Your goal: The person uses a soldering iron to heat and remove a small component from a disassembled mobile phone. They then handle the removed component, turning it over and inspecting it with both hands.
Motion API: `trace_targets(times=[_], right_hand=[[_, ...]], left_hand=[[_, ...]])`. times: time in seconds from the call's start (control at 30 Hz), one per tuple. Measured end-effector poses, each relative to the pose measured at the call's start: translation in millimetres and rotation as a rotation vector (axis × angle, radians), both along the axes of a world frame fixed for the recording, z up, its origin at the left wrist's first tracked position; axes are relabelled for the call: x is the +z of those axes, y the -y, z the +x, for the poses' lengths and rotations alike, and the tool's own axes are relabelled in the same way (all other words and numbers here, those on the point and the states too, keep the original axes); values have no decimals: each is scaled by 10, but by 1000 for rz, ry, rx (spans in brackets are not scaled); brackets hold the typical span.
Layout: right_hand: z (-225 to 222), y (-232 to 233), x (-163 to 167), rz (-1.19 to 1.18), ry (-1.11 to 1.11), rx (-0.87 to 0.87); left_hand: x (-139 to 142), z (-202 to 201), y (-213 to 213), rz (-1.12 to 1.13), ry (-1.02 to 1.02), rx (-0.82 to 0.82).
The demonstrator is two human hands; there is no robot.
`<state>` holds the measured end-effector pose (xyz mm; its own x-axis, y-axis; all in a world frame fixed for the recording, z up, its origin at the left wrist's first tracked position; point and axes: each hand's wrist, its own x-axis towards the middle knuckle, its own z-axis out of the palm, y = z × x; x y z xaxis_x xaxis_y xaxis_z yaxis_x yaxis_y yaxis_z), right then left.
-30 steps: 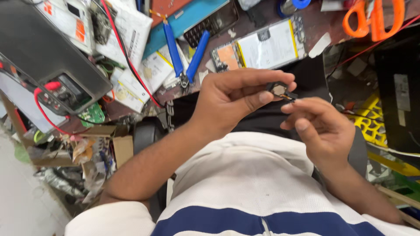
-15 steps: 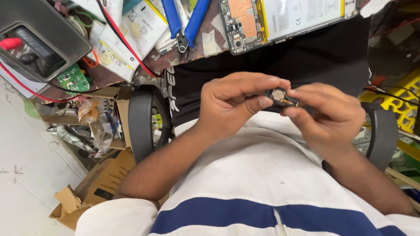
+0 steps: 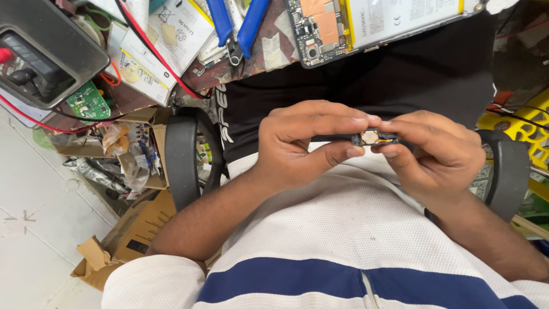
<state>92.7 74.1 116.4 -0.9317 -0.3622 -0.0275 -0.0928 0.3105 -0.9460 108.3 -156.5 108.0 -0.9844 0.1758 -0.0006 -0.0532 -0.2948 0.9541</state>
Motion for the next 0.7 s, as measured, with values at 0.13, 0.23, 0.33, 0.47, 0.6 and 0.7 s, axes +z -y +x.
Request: trace_targets(times=[0.13, 0.23, 0.33, 0.47, 0.6, 0.7], right_hand=[[-22, 23, -19, -13, 17, -12], [-43, 60, -11, -31, 27, -14], [-56, 85, -18, -28, 56, -11], [-57, 69, -57, -57, 18, 16], [-60, 22, -94, -17, -48, 31], [-68, 24, -97, -34, -70, 33]], left_hand=[[15, -4, 40, -77, -30, -5], [21, -8, 57, -59, -21, -10], [15, -11, 57, -42, -5, -13], [8, -23, 31, -38, 7, -13], [11, -27, 28, -109, -19, 13], [-2, -31, 30, -190, -64, 26]])
